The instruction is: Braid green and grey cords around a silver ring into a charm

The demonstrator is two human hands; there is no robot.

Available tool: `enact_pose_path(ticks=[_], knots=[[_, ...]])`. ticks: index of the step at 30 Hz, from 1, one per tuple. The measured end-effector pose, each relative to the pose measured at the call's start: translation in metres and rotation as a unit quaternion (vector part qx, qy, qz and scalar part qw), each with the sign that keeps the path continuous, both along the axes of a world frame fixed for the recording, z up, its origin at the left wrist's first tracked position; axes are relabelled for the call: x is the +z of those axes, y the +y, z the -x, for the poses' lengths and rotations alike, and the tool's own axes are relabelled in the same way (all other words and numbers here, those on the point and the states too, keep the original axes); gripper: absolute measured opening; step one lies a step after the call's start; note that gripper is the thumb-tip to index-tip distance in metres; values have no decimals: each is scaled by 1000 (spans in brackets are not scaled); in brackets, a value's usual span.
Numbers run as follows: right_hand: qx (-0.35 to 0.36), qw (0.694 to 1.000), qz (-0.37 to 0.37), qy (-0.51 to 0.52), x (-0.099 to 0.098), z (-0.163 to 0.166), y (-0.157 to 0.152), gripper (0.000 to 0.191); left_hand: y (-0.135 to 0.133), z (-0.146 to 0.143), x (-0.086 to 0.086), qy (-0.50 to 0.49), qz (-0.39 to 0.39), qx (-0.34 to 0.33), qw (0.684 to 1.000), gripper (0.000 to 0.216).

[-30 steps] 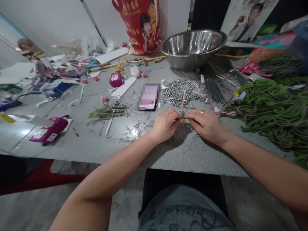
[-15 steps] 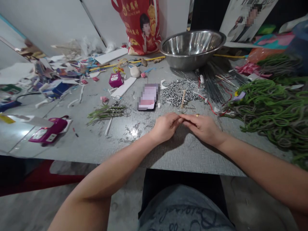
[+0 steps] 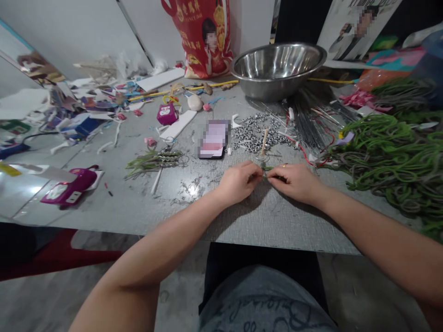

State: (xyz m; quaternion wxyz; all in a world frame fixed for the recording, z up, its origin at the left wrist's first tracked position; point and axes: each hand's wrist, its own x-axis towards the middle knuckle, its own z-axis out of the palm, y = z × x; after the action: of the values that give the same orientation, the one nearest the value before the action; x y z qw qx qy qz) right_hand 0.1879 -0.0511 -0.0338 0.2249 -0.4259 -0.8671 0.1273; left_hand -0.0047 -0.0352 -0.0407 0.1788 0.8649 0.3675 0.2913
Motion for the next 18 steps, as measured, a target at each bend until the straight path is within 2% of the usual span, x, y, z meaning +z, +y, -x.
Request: enact_pose_path(ticks=[7, 18], knots=[[-37, 998, 20, -49, -2, 1, 2, 19, 1, -3, -4, 93, 15, 34, 995, 13], [-70, 996, 43, -47, -5, 4, 0, 19, -1, -5, 0, 132, 34, 36, 990, 17]])
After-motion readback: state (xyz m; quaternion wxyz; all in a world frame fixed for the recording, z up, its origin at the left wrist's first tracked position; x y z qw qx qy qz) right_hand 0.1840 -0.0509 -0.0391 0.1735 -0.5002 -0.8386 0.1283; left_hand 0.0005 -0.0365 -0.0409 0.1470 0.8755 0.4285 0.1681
